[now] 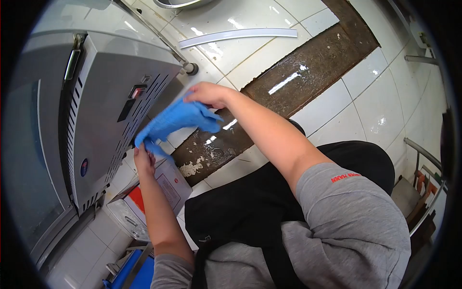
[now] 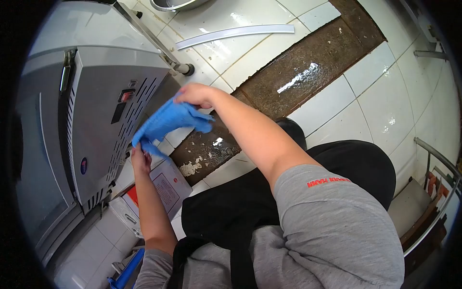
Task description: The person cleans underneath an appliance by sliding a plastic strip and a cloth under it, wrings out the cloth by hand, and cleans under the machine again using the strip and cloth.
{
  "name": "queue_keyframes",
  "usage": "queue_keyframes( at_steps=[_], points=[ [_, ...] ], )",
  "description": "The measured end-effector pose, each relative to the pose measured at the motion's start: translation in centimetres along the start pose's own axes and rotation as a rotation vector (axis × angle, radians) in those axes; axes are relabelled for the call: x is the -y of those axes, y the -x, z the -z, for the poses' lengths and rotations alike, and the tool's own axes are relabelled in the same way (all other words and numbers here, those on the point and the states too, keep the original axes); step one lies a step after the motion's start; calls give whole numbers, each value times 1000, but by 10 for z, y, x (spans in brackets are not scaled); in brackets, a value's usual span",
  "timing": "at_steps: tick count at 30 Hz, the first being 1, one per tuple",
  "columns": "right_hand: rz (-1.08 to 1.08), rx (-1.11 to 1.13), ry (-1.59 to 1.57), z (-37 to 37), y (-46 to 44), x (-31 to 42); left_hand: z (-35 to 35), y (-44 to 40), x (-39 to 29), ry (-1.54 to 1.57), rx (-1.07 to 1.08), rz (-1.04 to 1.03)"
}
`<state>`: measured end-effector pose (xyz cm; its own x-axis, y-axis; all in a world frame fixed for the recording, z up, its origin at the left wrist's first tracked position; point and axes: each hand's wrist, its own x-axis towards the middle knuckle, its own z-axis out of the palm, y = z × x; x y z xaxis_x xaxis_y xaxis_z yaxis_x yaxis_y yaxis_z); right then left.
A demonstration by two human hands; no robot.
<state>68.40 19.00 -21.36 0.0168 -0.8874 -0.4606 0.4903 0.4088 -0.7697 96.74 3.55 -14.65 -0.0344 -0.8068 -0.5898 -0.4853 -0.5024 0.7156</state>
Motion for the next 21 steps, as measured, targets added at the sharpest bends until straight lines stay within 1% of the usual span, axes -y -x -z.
queue_keyframes(
  at_steps=[1,2,3,5,6,7,8,9,10,11,12,13,15,16,17,19,20,21],
  points=[
    [50,-166,-485,-5,-13,-7,-9,-8,-1,3,-2,1],
    [28,-249,-701,-13,-19,-4,-26,-17,-3,360,25,56],
    [23,-251,-700,-20,-26,-2,-44,-26,-3,718,50,115],
    [132,-264,-1163,-31,-36,5,-83,-27,-13,959,28,0],
    [191,-221,-1206,-35,-32,18,-95,-39,-14,972,26,7],
    [184,-225,-1196,-34,-30,29,-105,-52,-13,891,0,-216],
    [229,-343,-1008,-31,-32,37,-109,-63,-6,799,-27,-432],
    [272,-453,-815,-29,-32,43,-109,-70,3,805,-34,-421],
    [263,-453,-805,-22,-42,38,-108,-80,13,198,-158,-711],
    [302,-410,-635,-13,-53,32,-112,-71,9,-437,-267,-949],
    [342,-366,-468,-7,-63,26,-118,-59,8,-590,-122,-809],
    [343,-367,-461,-7,-56,30,-125,-53,3,-583,-122,-810],
    [405,-362,-301,-3,-27,45,-136,-47,-7,-1186,-344,-1044],
    [446,-434,-263,6,-17,50,-142,-34,-29,-1088,-204,-992],
    [486,-507,-223,19,-9,50,-145,-41,-34,-1084,-200,-994],
    [582,-816,-220,71,-4,44,-153,-56,-45,-997,-13,-855],
    [615,-1020,-33,115,-15,28,-156,-52,-51,-1156,-93,-838],
    [481,-1251,261,156,-15,17,-155,-66,-46,-1152,-87,-832]
  ],
)
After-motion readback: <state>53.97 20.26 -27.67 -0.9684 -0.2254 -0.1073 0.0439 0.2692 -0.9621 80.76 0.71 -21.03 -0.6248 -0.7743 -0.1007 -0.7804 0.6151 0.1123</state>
